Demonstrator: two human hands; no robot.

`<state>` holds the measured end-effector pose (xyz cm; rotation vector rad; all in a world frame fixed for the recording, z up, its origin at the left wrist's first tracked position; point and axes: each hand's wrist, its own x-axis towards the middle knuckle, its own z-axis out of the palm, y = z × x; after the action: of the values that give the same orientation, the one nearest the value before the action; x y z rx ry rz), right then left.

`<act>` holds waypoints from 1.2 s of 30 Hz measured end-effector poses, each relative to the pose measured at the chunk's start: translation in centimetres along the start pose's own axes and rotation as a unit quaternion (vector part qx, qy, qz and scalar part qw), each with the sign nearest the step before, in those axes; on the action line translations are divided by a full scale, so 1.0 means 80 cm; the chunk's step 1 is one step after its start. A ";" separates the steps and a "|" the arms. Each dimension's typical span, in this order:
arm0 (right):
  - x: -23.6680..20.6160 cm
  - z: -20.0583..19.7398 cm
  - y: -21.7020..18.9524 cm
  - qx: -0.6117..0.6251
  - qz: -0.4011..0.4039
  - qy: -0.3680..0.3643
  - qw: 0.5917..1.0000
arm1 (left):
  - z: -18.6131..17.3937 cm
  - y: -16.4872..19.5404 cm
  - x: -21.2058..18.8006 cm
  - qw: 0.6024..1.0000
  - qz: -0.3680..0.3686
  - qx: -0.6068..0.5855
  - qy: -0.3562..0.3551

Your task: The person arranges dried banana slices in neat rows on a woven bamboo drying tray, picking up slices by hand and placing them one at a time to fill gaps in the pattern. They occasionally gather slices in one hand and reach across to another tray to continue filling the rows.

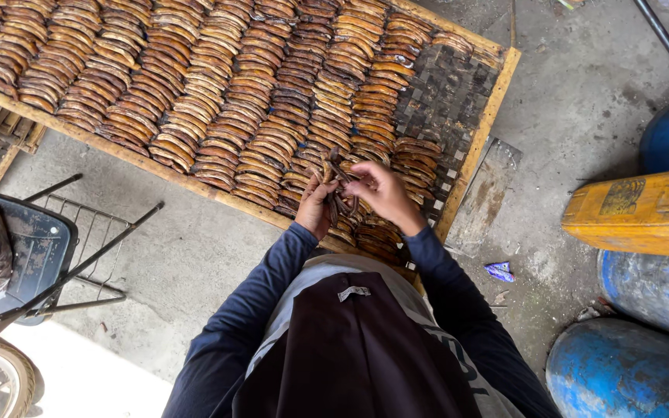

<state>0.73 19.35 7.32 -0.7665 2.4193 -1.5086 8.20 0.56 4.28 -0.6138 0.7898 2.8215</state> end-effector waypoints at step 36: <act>0.050 -0.144 0.131 -0.261 0.079 0.168 0.947 | -0.020 0.013 -0.036 0.997 0.010 0.039 0.069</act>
<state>-10.87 29.92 3.92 -0.3947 3.1088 -1.0054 11.13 -1.26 4.71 -0.7983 0.9292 2.7750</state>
